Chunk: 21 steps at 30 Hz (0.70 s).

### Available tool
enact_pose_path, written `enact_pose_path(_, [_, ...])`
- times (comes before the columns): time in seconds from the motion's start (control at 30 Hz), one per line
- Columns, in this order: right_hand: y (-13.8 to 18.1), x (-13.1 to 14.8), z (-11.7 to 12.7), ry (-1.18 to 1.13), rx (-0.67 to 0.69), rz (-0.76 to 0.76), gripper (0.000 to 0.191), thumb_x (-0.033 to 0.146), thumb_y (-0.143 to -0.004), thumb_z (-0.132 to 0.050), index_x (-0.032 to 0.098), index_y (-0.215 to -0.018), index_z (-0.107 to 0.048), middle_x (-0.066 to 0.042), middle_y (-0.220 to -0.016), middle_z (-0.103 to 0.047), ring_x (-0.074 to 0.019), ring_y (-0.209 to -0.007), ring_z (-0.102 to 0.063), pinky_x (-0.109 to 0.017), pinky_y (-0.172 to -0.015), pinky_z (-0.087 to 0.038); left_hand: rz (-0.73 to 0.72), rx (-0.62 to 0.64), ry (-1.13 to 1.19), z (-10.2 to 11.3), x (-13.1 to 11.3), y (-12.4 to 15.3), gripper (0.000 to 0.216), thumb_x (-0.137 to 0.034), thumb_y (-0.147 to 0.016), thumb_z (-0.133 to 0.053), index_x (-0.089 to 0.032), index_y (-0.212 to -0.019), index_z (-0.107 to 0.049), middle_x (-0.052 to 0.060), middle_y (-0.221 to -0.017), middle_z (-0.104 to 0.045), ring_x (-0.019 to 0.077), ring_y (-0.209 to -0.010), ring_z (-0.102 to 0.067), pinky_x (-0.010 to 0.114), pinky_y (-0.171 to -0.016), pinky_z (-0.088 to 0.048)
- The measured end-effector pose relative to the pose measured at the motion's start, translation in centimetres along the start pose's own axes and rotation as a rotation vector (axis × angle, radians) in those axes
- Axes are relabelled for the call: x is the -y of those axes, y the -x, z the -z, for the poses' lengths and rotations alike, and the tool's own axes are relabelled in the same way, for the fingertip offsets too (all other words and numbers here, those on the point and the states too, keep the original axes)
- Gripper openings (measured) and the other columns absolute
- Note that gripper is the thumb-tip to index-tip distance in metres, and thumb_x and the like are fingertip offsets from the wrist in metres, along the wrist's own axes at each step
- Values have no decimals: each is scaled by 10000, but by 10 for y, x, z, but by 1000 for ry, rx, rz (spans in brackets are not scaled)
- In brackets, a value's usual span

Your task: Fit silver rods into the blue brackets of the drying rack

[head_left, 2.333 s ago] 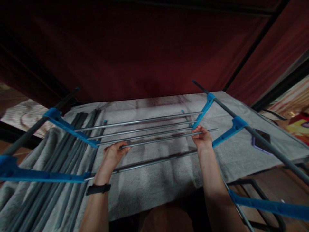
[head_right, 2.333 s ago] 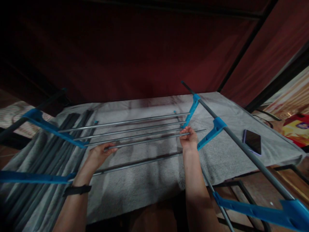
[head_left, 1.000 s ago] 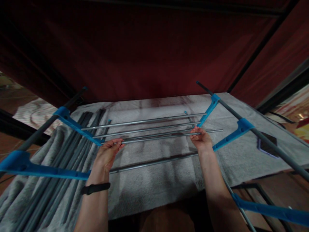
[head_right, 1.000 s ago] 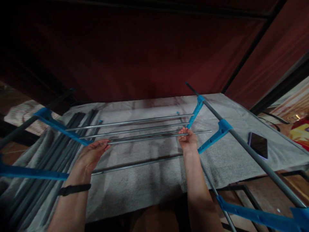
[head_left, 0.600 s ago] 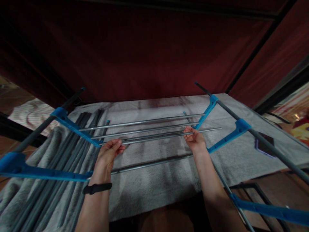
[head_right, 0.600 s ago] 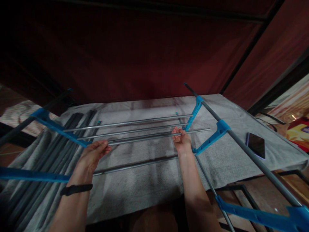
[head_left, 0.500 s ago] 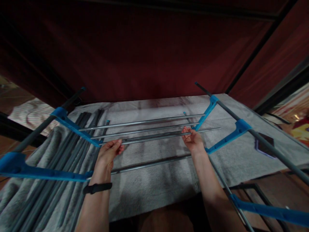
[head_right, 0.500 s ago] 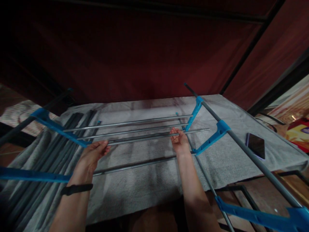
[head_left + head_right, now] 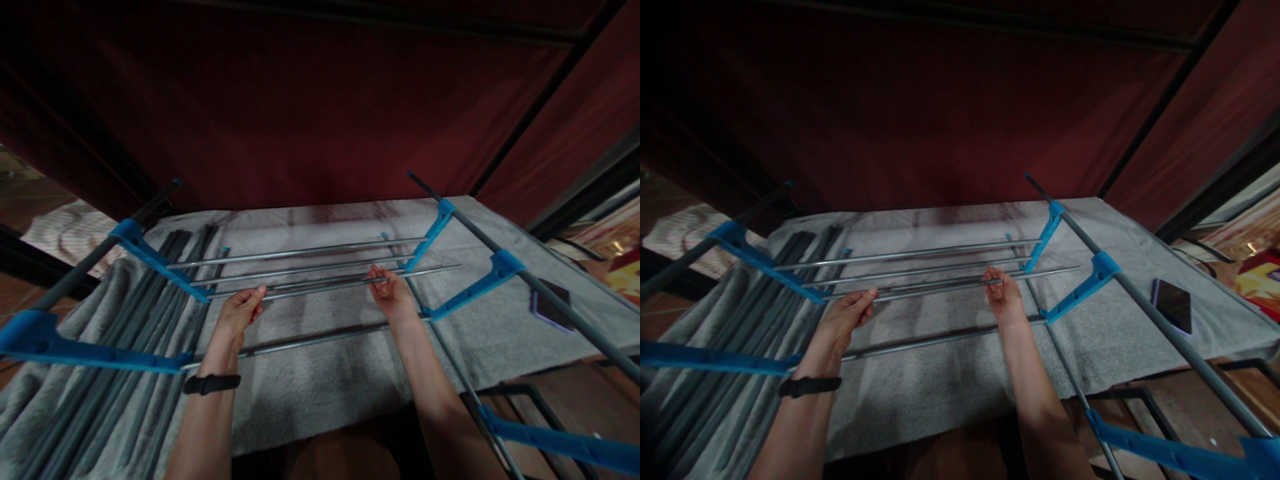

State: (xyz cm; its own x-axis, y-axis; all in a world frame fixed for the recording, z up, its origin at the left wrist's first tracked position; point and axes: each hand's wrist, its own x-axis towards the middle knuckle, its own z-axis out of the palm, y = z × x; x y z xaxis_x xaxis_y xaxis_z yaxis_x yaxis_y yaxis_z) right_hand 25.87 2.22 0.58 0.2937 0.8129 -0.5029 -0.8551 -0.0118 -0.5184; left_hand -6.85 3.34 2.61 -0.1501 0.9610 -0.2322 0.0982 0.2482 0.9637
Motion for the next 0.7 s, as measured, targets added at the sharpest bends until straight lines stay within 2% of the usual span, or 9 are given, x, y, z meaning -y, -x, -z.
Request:
enact_pose_path(0.17, [0, -3, 0, 3, 26, 9, 157, 65, -782, -506, 197, -752, -585, 3, -739, -695, -94, -676, -665, -211, -697, -582, 16, 53, 51, -6, 2, -2, 446, -465, -491, -850, -140, -740, -673, -9, -564, -614, 83, -483, -500, 201, -481, -364])
enact_pose_path(0.37, [2, -7, -3, 12, 23, -9, 151, 62, -792, -516, 190, -764, -591, -1, -728, -695, -99, -683, -667, -212, -696, -582, 4, 157, 54, -18, 2, -2, 418, -375, -462, -864, -153, -765, -681, -3, -618, -644, 116, -579, -576, 228, -582, -419])
enact_pose_path(0.5, [3, -10, -3, 19, 25, -21, 147, 60, -780, -535, 194, -757, -590, -2, -733, -699, -100, -697, -671, -208, -700, -580, -1, 190, 45, -28, 1, 0, 402, -384, -468, -862, -164, -749, -678, 2, -615, -646, 128, -566, -573, 237, -557, -408])
enact_pose_path(0.7, [6, -15, -3, 51, 45, -38, 144, 65, -779, -550, 204, -768, -586, 7, -745, -706, -97, -687, -671, -202, -649, -573, 13, 226, 41, -41, 1, 5, 402, -505, -547, -814, -170, -703, -656, -9, -549, -605, 95, -465, -485, 223, -470, -350])
